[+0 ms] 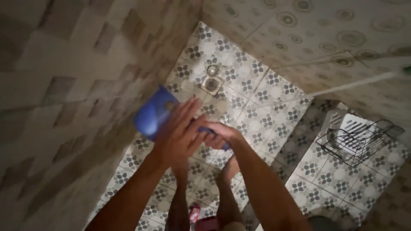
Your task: Scrubbing bathroom floor tiles with a sponge and rinsing with water from a dipper
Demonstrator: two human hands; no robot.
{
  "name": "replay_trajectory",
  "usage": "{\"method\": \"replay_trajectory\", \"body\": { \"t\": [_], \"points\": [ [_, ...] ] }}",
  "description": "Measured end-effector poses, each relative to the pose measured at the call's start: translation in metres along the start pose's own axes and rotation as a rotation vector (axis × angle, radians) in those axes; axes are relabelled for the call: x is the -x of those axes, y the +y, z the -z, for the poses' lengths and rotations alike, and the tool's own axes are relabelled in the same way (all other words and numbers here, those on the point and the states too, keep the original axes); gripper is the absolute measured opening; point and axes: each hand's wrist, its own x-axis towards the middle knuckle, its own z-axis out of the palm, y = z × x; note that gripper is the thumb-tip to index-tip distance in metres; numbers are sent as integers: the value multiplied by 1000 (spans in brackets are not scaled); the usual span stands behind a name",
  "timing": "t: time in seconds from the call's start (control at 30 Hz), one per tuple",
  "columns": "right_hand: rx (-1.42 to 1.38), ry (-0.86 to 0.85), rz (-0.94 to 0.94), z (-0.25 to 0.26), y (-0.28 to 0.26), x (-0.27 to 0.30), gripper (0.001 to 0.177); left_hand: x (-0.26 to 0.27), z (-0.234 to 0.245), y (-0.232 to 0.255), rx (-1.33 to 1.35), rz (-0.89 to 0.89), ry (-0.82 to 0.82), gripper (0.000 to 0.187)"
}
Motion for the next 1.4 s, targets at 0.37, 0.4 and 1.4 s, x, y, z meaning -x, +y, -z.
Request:
{"method": "replay_trajectory", "body": {
  "t": [0.37,0.4,1.4],
  "points": [
    [-128,415,643,-5,79,72,54,5,-41,28,3,-30,-102,44],
    [-104,606,712,-15,78,88,44,6,-44,30,15,17,-148,43],
    [-66,1197,1126,-6,69,285,30,-62,-209,149,-72,99,-270,53]
  ]
}}
